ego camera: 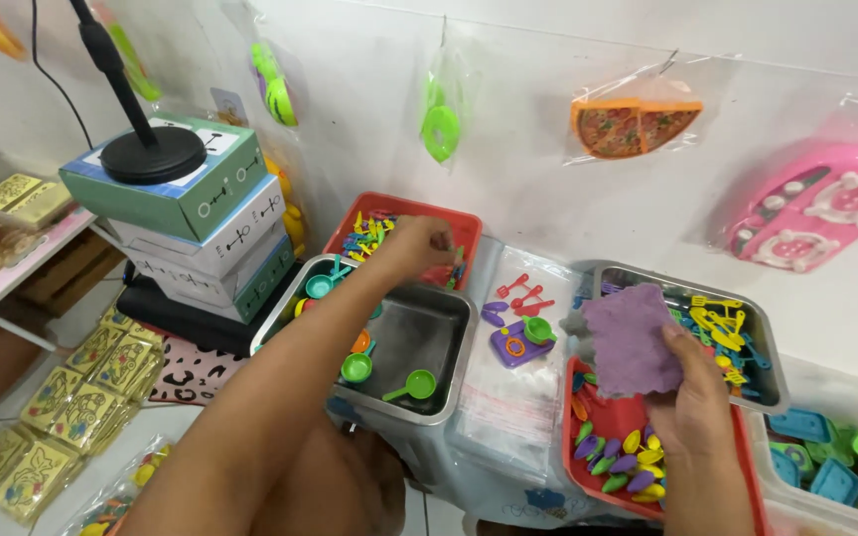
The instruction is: The person sits on the floor and packs small plastic toys into clear plastic bags. They pick up items from metal trays, place them into bags, and wipe the toys with a purple cloth before sealing the bags.
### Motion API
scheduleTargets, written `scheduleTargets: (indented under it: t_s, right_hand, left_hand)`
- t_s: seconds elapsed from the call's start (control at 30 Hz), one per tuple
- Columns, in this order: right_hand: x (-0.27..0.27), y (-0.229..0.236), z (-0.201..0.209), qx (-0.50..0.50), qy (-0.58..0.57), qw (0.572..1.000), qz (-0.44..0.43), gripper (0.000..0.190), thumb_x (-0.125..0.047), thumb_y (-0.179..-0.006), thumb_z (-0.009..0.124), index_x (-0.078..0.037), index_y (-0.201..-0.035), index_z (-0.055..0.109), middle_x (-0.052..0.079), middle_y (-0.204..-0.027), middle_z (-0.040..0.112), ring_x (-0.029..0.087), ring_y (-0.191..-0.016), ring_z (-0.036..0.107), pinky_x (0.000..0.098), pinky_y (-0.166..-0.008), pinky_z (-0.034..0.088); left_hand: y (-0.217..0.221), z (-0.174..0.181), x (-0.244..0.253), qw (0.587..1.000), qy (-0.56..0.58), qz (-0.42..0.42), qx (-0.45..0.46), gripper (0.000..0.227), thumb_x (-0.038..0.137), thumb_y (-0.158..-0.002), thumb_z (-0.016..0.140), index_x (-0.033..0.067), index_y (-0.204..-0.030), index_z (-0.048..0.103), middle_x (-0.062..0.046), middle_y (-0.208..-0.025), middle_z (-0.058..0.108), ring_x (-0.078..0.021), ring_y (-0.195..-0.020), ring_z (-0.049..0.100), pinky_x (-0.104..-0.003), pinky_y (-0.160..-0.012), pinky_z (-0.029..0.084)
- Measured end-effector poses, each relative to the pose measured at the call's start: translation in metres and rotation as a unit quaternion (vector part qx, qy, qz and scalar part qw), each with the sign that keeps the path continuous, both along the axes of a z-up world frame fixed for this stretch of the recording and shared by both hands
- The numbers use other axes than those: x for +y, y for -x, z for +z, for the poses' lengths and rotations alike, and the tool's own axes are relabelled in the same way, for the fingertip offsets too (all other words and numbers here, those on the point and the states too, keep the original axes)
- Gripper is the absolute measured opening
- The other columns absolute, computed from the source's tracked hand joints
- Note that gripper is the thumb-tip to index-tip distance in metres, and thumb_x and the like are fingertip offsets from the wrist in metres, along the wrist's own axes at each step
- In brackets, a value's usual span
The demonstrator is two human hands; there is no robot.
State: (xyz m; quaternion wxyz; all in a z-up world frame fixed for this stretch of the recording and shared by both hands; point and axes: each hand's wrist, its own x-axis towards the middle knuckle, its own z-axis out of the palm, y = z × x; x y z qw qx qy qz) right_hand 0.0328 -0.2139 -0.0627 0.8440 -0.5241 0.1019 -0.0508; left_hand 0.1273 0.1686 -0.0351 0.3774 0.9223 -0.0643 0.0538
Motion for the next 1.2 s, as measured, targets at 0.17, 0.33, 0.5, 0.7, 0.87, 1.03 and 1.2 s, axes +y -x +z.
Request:
scheduleTargets:
  t_s: [0.17,0.33,0.5,0.7,0.87,1.03,1.2]
  right_hand:
    - [0.026,0.021,0.020,-0.098,-0.002,0.995,-0.005,0.011,-0.019,-0.095,0.069,-0.020,-0.088,0.061,-0.002,-0.086,0.065,0.012,-0.080,0.063,0.0260,-0.069,0.049]
    - [0.053,0.045,0.039,-0.181,0.002,0.983,0.022,0.016,-0.016,-0.097,0.067,-0.012,-0.083,0.060,0.003,-0.066,0.064,0.012,-0.059,0.067,0.0225,-0.057,0.052]
    - [0.034,0.036,0.024,-0.215,-0.073,0.965,0.135,0.050,-0.048,-0.099,0.044,-0.002,-0.103,0.066,0.010,-0.088,0.068,0.016,-0.080,0.070,0.0256,-0.068,0.054]
    - [0.044,0.039,0.031,-0.258,0.054,0.962,0.077,0.043,0.002,-0.084,0.072,0.003,-0.126,0.066,0.011,-0.101,0.073,0.018,-0.096,0.070,0.0309,-0.087,0.056]
    - [0.042,0.043,0.027,-0.266,0.085,0.958,0.063,0.020,0.001,-0.091,0.067,0.002,-0.111,0.073,0.010,-0.098,0.072,0.015,-0.094,0.065,0.0294,-0.085,0.054]
    - [0.034,0.043,0.034,-0.287,0.143,0.943,0.086,0.017,0.006,-0.093,0.063,0.003,-0.107,0.073,0.011,-0.096,0.071,0.016,-0.091,0.063,0.0306,-0.082,0.053]
    - [0.017,0.027,0.021,-0.332,0.216,0.915,0.078,0.015,0.000,-0.096,0.065,0.002,-0.107,0.076,0.010,-0.089,0.065,0.015,-0.088,0.056,0.0296,-0.080,0.048]
  left_hand:
    - [0.071,0.057,-0.069,0.972,0.145,-0.187,0.018,0.019,0.016,-0.083,0.084,0.0120,-0.089,0.067,-0.001,-0.075,0.070,-0.0101,-0.074,0.062,-0.028,-0.071,0.049]
    - [0.105,0.063,-0.124,0.923,0.277,-0.263,0.048,0.024,0.010,-0.084,0.081,0.0082,-0.105,0.069,-0.005,-0.087,0.073,-0.0124,-0.083,0.069,-0.028,-0.080,0.059]
    - [0.115,0.053,-0.150,0.959,0.205,-0.179,-0.082,0.019,0.017,-0.081,0.083,0.0162,-0.098,0.075,-0.002,-0.076,0.072,-0.0139,-0.076,0.070,-0.028,-0.070,0.058]
    - [0.130,0.064,-0.159,0.957,0.215,-0.165,-0.104,0.019,0.010,-0.086,0.080,0.0094,-0.103,0.071,-0.012,-0.083,0.073,-0.0224,-0.079,0.073,-0.032,-0.073,0.062]
    - [0.136,0.073,-0.161,0.973,0.131,-0.131,-0.134,0.027,0.013,-0.083,0.081,0.0148,-0.106,0.066,-0.007,-0.094,0.072,-0.0239,-0.090,0.074,-0.032,-0.075,0.064]
    - [0.138,0.072,-0.164,0.971,0.143,-0.134,-0.133,0.029,0.013,-0.085,0.080,0.0112,-0.108,0.063,-0.009,-0.097,0.070,-0.0265,-0.096,0.074,-0.034,-0.081,0.063]
    - [0.140,0.065,-0.174,0.960,0.179,-0.136,-0.168,0.022,0.012,-0.087,0.077,0.0100,-0.104,0.063,-0.013,-0.088,0.069,-0.0321,-0.087,0.074,-0.038,-0.071,0.064]
